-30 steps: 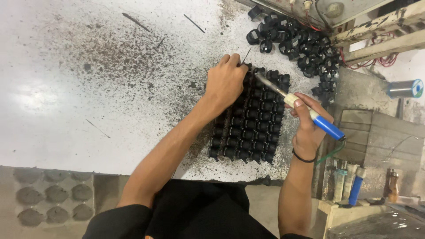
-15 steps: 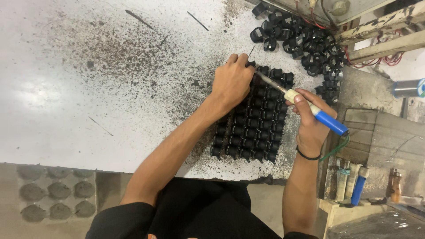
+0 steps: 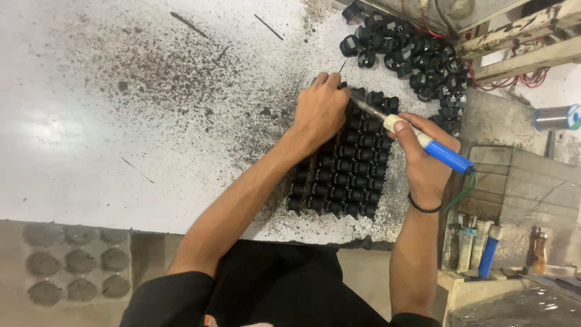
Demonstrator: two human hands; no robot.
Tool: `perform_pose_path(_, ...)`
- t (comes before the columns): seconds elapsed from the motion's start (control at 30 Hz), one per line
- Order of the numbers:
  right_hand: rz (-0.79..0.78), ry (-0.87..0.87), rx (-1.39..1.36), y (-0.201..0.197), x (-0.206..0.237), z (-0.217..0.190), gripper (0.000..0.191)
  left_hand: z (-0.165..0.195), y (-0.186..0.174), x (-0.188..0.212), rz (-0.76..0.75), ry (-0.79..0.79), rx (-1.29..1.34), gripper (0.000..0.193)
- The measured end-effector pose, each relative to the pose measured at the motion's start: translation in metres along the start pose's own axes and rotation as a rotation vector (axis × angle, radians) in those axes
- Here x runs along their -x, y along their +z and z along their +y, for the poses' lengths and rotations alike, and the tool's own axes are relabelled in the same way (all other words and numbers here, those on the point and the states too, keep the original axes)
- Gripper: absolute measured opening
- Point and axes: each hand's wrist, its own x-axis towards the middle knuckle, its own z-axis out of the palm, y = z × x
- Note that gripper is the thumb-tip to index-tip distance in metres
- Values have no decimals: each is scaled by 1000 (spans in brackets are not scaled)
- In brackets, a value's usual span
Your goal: The person arranges black cylindrical components in rows on the workbench, then uses a soldering iron to solder wires to each component one at a time, with smoke rising as they work. They continue soldering across the grid of parts throughout the episode.
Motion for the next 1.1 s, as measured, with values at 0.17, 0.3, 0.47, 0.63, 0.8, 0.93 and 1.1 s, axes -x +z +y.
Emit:
perform_pose_path(0.17,35,-37,0,-15,6,14,29,0,-14,-1,63,-25,71,11)
perform_pose_path(0.3,159,-73,-208,-10,20,36,29,-5,-33,11,123,-51,72,7)
perform_pose_path(0.47,139,-106,-67,-10,38,53,30,-4,-36,21,17,-74,50,13)
perform_pose_path(0.63,116,-111,-52,-12,38,48,29,1,-24,22,2,3,27,14)
perform_pose_path(0.8,76,-59,-48,-9,34,34,28,2,-18,22,-54,16,11,18)
perform_pose_path(0.93,18,-78,24,-10,30,25,26,6,-16,20,-106,5,-19,14)
perform_pose_path(1.1,0,-111,79,-9,25,18,24,8,-12,18,-119,26,-36,15)
